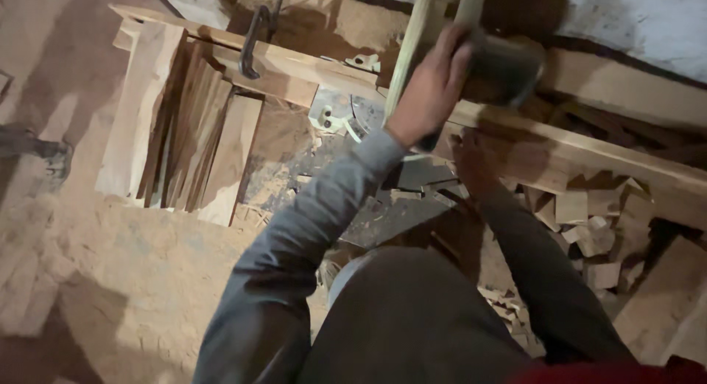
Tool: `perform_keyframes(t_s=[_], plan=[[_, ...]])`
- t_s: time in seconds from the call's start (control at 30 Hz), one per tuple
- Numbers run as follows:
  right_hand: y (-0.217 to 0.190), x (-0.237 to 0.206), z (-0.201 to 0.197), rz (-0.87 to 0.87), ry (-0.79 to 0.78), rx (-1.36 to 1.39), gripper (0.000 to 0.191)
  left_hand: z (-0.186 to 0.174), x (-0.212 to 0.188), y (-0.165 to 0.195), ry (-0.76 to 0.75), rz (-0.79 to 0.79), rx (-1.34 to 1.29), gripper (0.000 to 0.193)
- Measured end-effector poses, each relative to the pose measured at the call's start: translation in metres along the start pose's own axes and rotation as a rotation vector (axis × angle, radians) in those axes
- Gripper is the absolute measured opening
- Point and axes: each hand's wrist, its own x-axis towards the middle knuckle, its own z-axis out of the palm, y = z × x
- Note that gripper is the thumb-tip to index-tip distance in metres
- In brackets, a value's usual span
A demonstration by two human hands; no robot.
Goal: The person cuts wooden planks into shorter pieces using a miter saw mounted on a workbench. They position each plank against the fence, pull the saw down to make the cut, then move the cut piece aside and reach for the next board, repeating the cycle.
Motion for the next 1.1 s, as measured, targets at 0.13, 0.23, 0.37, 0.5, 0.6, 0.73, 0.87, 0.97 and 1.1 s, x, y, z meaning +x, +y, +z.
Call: perform_keyframes(t_s=[0.13, 0.23, 0.37, 0.5, 0.6, 0.73, 0.87, 0.97, 1.1], plan=[[0.015, -0.008, 0.008, -0.033, -0.013, 0.023, 0.045, -0.005, 0.034, 0.021, 0.058, 0.094, 0.035, 0.051], [0.043, -0.031, -0.005, -0.035, 0.017, 0.289, 0.067, -0.014, -0.009, 0.027, 0.041, 0.244, 0.090, 0.043], [0.086, -0.074, -0.036, 0.139, 0.055, 0.116, 0.069, -0.034, -0.118, -0.002, -0.126, 0.384, 0.290, 0.062], [0.124, -0.115, -0.056, 0.286, 0.190, 0.216, 0.052, -0.009, -0.163, -0.090, 0.026, -0.198, 0.347, 0.030], [0.138, -0.126, -0.047, 0.394, 0.096, 0.199, 0.085, 0.001, -0.143, -0.177, 0.236, -0.233, 0.525, 0.041], [0.148, -0.121, -0.026, 0.443, 0.020, 0.235, 0.081, 0.008, -0.124, -0.249, 0.244, -0.305, 0.911, 0.020], [0.151, -0.116, -0.025, 0.446, 0.009, 0.232, 0.081, -0.017, -0.130, -0.265, 0.128, -0.510, 0.693, 0.015], [0.150, -0.116, -0.031, 0.421, 0.057, 0.194, 0.080, -0.025, -0.142, -0.256, 0.103, -0.391, 0.717, 0.018], [0.149, -0.116, -0.031, 0.303, 0.204, 0.271, 0.066, -0.014, -0.134, -0.247, 0.154, -0.507, 0.779, 0.039]])
